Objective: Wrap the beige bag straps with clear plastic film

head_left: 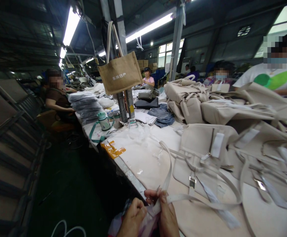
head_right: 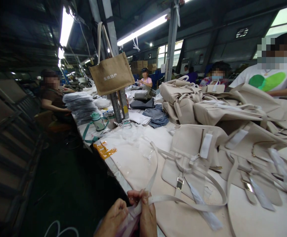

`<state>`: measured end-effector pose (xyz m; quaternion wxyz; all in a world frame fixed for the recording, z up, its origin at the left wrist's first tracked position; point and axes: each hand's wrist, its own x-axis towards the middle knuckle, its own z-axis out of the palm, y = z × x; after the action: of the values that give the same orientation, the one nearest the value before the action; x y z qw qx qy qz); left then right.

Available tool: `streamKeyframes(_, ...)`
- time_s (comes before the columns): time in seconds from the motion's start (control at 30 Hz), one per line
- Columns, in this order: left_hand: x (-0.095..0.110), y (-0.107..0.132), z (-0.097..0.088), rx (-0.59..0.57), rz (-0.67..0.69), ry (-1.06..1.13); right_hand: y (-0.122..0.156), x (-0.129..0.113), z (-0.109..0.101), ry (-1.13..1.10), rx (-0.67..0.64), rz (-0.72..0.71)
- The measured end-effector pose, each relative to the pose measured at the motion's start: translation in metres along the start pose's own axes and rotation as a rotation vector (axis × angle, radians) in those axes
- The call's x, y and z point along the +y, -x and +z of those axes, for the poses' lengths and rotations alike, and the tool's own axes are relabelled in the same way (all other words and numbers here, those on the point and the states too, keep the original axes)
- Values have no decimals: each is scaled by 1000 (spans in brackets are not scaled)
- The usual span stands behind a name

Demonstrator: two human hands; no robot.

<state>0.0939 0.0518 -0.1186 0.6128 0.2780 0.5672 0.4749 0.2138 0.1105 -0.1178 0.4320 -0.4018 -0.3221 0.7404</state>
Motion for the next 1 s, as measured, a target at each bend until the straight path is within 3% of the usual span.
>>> streamKeyframes(0.1, -3, 2, 0, -34, 57, -17, -2, 1, 1, -47, 25, 22)
streamKeyframes(0.3, 12, 9, -1, -101, -11, -4, 2, -4, 9, -106, 25, -56)
streamKeyframes(0.5, -3, 4, -3, -20, -50, 121, 1, 1, 7, -145, 10, -70)
streamKeyframes(0.63, -12, -1, -4, -16, -215, 331, -2, 6, 1, -220, -8, -79)
streamKeyframes(0.77, -15, -5, -5, -31, -357, 423, 1, 3, 1, -155, -43, -68)
streamKeyframes(0.93, -3, -1, -1, -229, -360, 462, 3, -1, 1, -104, -47, -79)
streamKeyframes(1.0, 0, 0, 1, -257, -371, 468, 3, -1, -1, -111, -35, -74)
